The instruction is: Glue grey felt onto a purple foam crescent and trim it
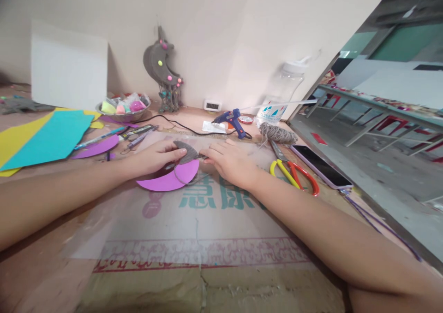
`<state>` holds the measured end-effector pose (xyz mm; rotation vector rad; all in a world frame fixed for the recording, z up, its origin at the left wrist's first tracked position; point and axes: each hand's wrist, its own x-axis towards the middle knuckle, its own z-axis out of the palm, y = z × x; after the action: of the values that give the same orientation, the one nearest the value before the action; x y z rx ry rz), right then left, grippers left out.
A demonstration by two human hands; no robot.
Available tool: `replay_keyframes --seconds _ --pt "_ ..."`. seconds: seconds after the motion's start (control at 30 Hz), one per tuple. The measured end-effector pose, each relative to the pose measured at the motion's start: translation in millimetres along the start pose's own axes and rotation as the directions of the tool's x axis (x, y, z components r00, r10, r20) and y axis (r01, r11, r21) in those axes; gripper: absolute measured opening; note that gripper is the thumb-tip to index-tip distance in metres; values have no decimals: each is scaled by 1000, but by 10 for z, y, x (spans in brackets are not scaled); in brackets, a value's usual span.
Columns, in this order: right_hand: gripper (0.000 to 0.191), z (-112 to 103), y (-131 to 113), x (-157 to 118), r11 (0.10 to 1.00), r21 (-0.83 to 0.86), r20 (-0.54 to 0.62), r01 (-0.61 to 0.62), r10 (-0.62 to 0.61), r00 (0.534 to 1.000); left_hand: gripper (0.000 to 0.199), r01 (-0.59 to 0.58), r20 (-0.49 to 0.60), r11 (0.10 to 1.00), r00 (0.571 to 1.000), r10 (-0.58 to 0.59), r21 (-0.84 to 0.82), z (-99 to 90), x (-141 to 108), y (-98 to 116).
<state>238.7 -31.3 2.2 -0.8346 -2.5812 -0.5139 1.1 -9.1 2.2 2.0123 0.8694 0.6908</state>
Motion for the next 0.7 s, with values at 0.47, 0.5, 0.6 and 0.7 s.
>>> replay_keyframes --seconds 0.47,0.5,0.6,0.7 --pt "32 1 -1 -1 999 28 1 -17 17 1000 36 6 6 1000 1000 -6 2 -5 -13 18" --pt "33 1 -3 -1 1000 26 -2 -16 16 1000 37 2 10 1000 1000 -2 3 -6 -12 13" --pt "33 1 -8 -2 1000 22 -7 -7 7 1000 36 -5 9 1000 1000 5 3 -1 -6 3" --pt "32 0 -11 -1 1000 25 -6 -1 1 1000 35 -1 3 1000 1000 1 3 5 -5 7"
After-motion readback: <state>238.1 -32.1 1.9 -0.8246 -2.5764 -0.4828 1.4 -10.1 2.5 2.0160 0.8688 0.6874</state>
